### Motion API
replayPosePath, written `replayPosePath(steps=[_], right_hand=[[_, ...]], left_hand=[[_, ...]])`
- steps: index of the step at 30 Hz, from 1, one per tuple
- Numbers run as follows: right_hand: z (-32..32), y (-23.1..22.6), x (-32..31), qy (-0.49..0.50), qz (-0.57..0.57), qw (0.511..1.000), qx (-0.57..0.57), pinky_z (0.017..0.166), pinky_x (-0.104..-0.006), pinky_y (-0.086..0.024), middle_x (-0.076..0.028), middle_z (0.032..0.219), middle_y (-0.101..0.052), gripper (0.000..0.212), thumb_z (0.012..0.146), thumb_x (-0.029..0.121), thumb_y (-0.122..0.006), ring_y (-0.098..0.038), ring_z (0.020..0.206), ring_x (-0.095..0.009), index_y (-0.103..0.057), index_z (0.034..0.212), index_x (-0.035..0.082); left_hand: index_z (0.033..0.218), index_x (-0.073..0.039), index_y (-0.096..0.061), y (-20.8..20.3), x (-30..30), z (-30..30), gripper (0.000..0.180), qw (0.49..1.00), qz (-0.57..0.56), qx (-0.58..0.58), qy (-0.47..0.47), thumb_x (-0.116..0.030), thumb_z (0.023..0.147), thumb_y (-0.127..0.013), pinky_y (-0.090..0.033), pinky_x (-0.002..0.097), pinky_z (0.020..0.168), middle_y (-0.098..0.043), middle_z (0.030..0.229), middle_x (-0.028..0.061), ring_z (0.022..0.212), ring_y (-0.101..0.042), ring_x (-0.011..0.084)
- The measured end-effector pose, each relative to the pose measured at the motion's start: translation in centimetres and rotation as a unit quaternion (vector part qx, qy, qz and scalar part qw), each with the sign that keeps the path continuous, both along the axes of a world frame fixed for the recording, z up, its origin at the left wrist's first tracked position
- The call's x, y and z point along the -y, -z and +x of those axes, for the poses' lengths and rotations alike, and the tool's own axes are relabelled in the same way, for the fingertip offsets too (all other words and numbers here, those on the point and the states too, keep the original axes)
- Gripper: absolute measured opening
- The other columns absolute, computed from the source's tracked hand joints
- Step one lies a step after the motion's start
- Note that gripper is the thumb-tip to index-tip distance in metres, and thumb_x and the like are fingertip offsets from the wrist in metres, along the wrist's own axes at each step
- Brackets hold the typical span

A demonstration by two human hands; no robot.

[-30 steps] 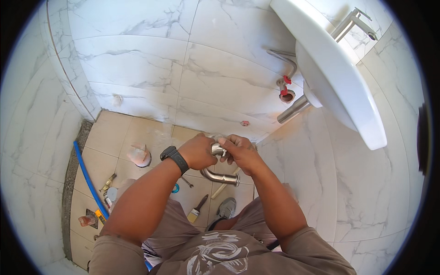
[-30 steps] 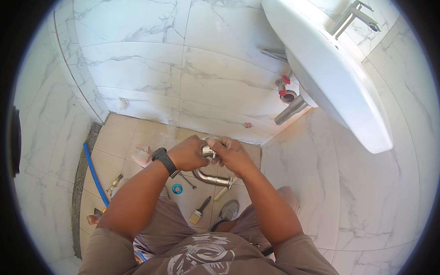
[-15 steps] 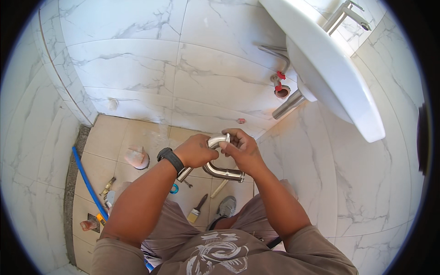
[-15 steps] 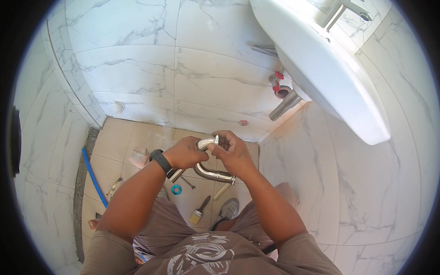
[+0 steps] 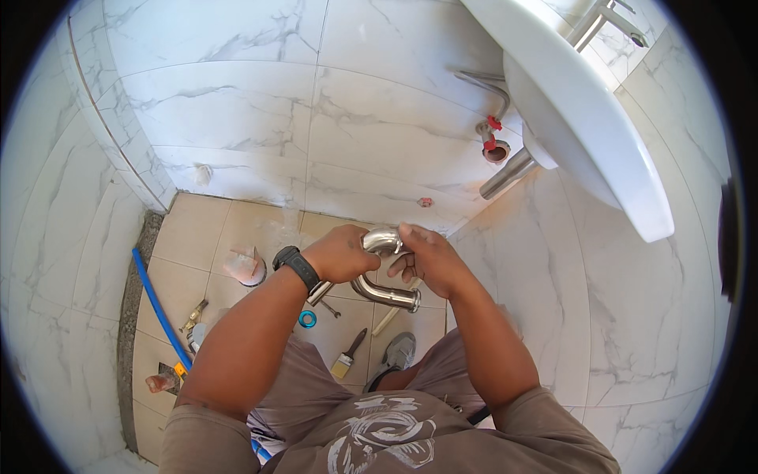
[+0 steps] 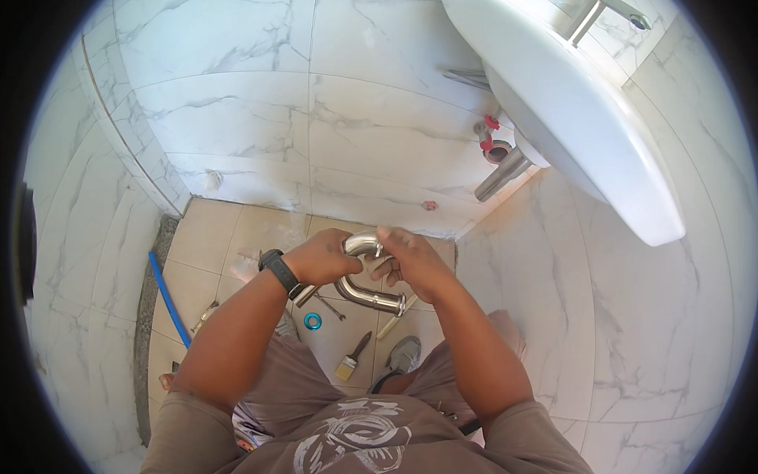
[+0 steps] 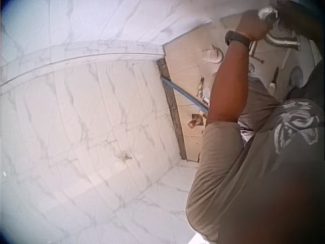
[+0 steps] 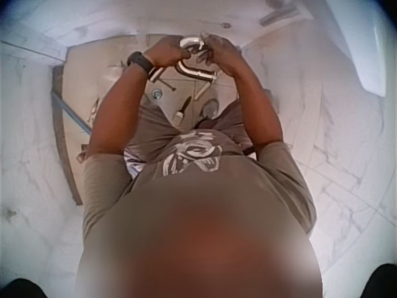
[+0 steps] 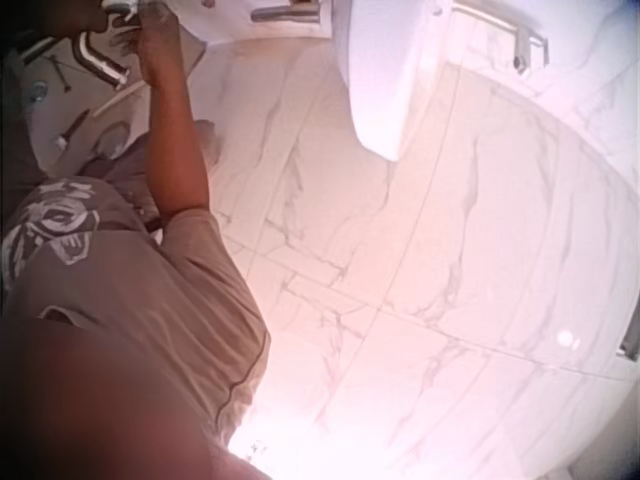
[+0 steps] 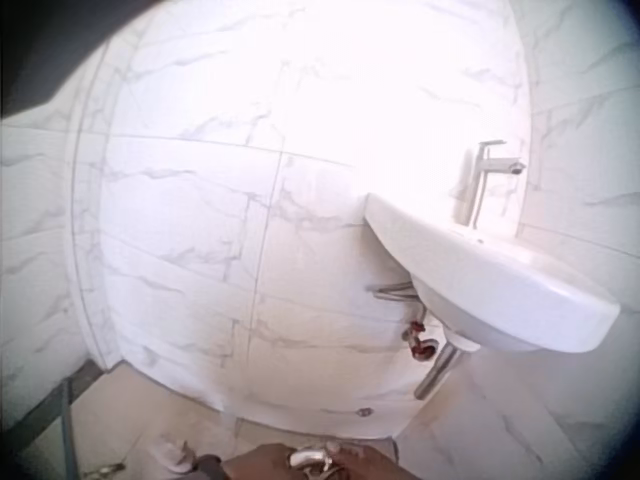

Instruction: The person assembles a metal P-trap under a sink, measures the connection points, and cuts a blue pipe to length using a tape measure, marker, and angle grinder.

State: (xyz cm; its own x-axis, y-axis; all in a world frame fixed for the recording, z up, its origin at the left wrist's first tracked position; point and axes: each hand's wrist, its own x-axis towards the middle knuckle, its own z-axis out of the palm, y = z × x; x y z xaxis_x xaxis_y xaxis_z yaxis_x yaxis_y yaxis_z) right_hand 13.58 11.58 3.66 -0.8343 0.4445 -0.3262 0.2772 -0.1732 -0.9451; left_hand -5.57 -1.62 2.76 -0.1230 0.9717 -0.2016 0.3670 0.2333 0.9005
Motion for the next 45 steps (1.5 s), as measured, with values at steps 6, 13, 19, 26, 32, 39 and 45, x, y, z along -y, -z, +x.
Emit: replayPosePath(steps=[6, 13, 19, 26, 32, 39, 45], right_hand=[[-0.7, -1.0, 1.7, 0.1, -0.038, 0.992, -0.067, 0.067, -0.0279, -0.054, -0.01, 0.11, -0.071, 0.055, 0.103, 0.049, -0.066, -0.072, 0.092, -0.017, -0.06, 0.132, 0.003], [-0.4, 0.4, -0.4, 0.034, -0.063, 0.997, -0.011, 0.066, -0.0281, -0.053, -0.008, 0.108, -0.073, 0.045, 0.099, 0.035, -0.076, -0.071, 0.09, -0.015, -0.063, 0.128, 0.004], [-0.6, 2.1, 1.8, 0.098, 0.19, 0.969, -0.126, 0.068, -0.0287, -0.054, -0.007, 0.104, -0.073, 0.042, 0.099, 0.032, -0.077, -0.07, 0.087, -0.015, -0.065, 0.127, 0.002], [0.2, 1.5, -1.0, 0.029, -0.133, 0.99, -0.042, 0.083, -0.0333, -0.06, -0.011, 0.117, -0.07, 0.043, 0.099, 0.022, -0.076, -0.07, 0.105, -0.017, -0.06, 0.129, -0.004], [0.4, 3.2, 0.6, 0.058, 0.068, 0.981, -0.17, 0.101, -0.0358, -0.058, -0.013, 0.128, -0.064, 0.041, 0.095, 0.008, -0.077, -0.067, 0.118, -0.021, -0.06, 0.131, -0.002], [0.7, 4.3, 1.1, 0.062, 0.167, 0.965, -0.193, 0.11, -0.0405, -0.052, -0.014, 0.142, -0.056, 0.044, 0.095, 0.004, -0.073, -0.06, 0.129, -0.023, -0.056, 0.135, -0.001], [0.8, 5.4, 0.2, 0.083, -0.215, 0.954, -0.191, 0.111, -0.0427, -0.051, -0.014, 0.135, -0.064, 0.047, 0.098, 0.007, -0.066, -0.063, 0.126, -0.025, -0.054, 0.143, 0.001]], left_hand=[[0.101, 0.007, -0.07, -0.3, -0.1, 0.1, 0.035, 1.0, 0.003, -0.015, -0.001, -0.022, 0.081, -0.071, -0.053, 0.0385, 0.069, -0.071, 0.078, 0.0167, 0.07, -0.066, 0.0235], [0.102, 0.007, -0.071, -0.4, -0.1, 0.5, 0.037, 0.999, -0.011, -0.047, 0.016, -0.024, 0.081, -0.072, -0.053, 0.0382, 0.069, -0.072, 0.08, 0.016, 0.072, -0.066, 0.0234], [0.1, 0.007, -0.071, -0.2, -0.1, 0.2, 0.036, 1.0, 0.001, 0.015, -0.006, -0.023, 0.08, -0.07, -0.054, 0.0383, 0.07, -0.071, 0.078, 0.0166, 0.072, -0.067, 0.0248], [0.101, 0.006, -0.071, -0.2, 0.0, 0.1, 0.037, 0.998, 0.002, -0.066, 0.005, -0.024, 0.08, -0.069, -0.054, 0.0404, 0.072, -0.072, 0.08, 0.0204, 0.072, -0.068, 0.0293], [0.1, 0.006, -0.071, 0.0, -0.1, 0.1, 0.038, 1.0, -0.025, -0.019, 0.001, -0.026, 0.08, -0.072, -0.054, 0.0383, 0.069, -0.071, 0.078, 0.0164, 0.071, -0.067, 0.025], [0.095, 0.005, -0.07, 0.1, -0.3, 0.1, 0.036, 0.996, -0.069, 0.063, -0.003, -0.028, 0.081, -0.072, -0.053, 0.0361, 0.058, -0.069, 0.074, 0.0114, 0.062, -0.066, 0.0211], [0.103, 0.005, -0.071, -0.1, -0.3, -0.1, 0.035, 0.992, -0.103, 0.066, 0.004, -0.023, 0.082, -0.076, -0.05, 0.0315, 0.06, -0.069, 0.079, 0.0075, 0.066, -0.061, 0.0138]])
